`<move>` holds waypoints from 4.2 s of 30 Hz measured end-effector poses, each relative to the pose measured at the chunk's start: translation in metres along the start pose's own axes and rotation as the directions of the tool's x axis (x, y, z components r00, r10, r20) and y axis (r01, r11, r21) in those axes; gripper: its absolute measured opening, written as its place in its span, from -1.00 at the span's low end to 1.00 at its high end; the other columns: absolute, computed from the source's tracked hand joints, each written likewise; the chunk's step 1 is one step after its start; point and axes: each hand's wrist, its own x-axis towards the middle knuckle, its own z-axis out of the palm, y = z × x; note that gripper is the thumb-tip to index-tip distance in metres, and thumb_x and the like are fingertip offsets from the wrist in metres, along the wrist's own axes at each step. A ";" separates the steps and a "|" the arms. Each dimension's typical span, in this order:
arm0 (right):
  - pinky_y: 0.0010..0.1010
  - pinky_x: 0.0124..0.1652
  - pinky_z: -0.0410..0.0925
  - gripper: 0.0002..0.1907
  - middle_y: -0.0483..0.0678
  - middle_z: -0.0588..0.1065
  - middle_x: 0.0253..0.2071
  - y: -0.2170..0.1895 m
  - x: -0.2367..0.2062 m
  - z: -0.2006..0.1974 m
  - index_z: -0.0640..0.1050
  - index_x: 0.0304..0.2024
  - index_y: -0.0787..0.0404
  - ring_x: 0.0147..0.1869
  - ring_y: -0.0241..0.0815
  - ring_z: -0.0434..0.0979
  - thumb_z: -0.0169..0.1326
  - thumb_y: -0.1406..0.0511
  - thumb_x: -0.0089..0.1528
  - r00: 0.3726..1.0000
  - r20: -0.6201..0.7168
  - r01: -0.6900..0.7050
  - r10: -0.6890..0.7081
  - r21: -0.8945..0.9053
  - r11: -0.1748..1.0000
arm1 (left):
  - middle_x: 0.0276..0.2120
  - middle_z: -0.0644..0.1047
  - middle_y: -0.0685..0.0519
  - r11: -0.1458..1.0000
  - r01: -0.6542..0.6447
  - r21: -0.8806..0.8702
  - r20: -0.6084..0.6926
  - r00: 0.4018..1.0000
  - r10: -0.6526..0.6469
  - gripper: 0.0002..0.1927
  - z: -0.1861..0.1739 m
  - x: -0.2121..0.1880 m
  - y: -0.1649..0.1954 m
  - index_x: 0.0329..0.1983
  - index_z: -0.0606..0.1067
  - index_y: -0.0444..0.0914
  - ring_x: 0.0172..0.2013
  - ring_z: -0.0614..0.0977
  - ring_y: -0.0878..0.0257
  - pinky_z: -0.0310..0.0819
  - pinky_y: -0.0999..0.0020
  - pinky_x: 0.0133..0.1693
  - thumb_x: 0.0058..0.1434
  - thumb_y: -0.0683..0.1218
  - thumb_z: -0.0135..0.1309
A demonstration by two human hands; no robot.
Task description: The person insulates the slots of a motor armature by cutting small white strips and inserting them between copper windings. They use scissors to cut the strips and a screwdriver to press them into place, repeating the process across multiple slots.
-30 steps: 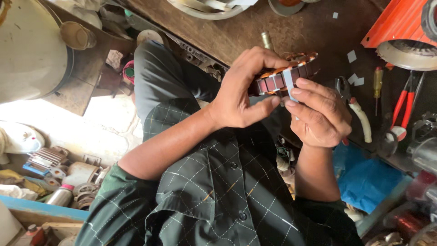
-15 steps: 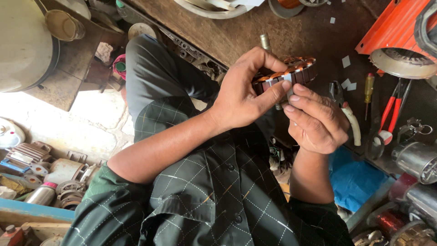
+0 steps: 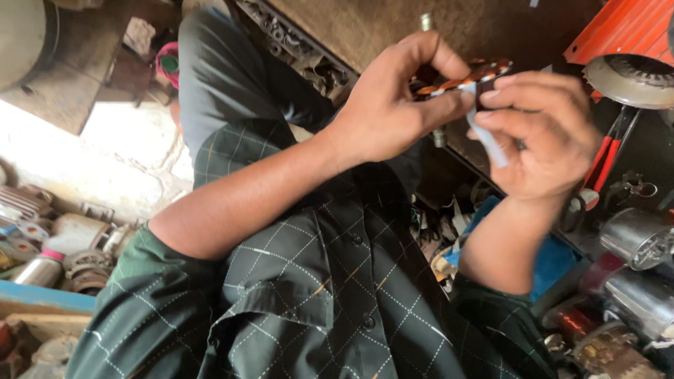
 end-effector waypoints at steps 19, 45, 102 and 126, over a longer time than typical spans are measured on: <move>-0.44 -0.01 0.40 -0.77 0.02 0.51 -0.05 0.012 0.000 -0.015 0.64 -0.09 0.33 0.03 -0.12 0.56 0.24 0.24 0.43 0.969 0.247 0.011 -0.015 0.017 1.000 | -0.30 0.58 0.15 0.981 -0.159 0.110 -0.016 0.987 0.162 -0.84 -0.010 -0.008 -0.020 -0.20 0.54 -0.26 -0.23 0.60 0.42 0.55 0.43 -0.13 0.26 -0.14 0.30; -0.39 -0.04 0.41 -0.77 0.04 0.56 -0.05 0.009 0.011 -0.008 0.63 -0.13 0.36 -0.02 -0.10 0.57 0.23 0.26 0.39 0.980 0.191 0.060 -0.051 -0.043 0.997 | -0.31 0.60 0.09 0.969 -0.164 0.185 -0.062 0.982 0.177 -0.79 -0.013 -0.004 -0.006 -0.24 0.54 -0.25 -0.24 0.67 0.26 0.55 0.33 -0.16 0.17 -0.07 0.28; -0.39 -0.32 0.39 -0.73 -0.12 0.45 -0.29 -0.005 -0.332 -0.003 0.49 -0.13 0.16 -0.33 -0.23 0.46 0.23 0.20 0.22 0.582 0.125 -0.152 0.803 0.987 -0.044 | -0.25 0.58 0.01 0.782 -0.198 0.590 0.231 0.970 0.072 -0.97 0.083 0.021 0.039 -0.30 0.54 -0.28 -0.08 0.51 0.18 0.34 0.28 0.07 0.23 -0.24 0.17; -0.56 -0.32 0.34 -0.48 -0.17 0.39 -0.31 -0.036 -0.200 0.125 0.38 -0.23 0.20 -0.32 -0.40 0.44 0.27 -0.05 0.23 0.683 0.158 -0.412 0.713 0.890 0.198 | -0.21 0.64 -0.01 0.780 -0.188 0.597 0.340 0.940 -0.034 -0.95 0.099 0.048 0.026 -0.35 0.56 -0.32 0.01 0.59 0.16 0.42 0.27 0.13 0.21 -0.22 0.18</move>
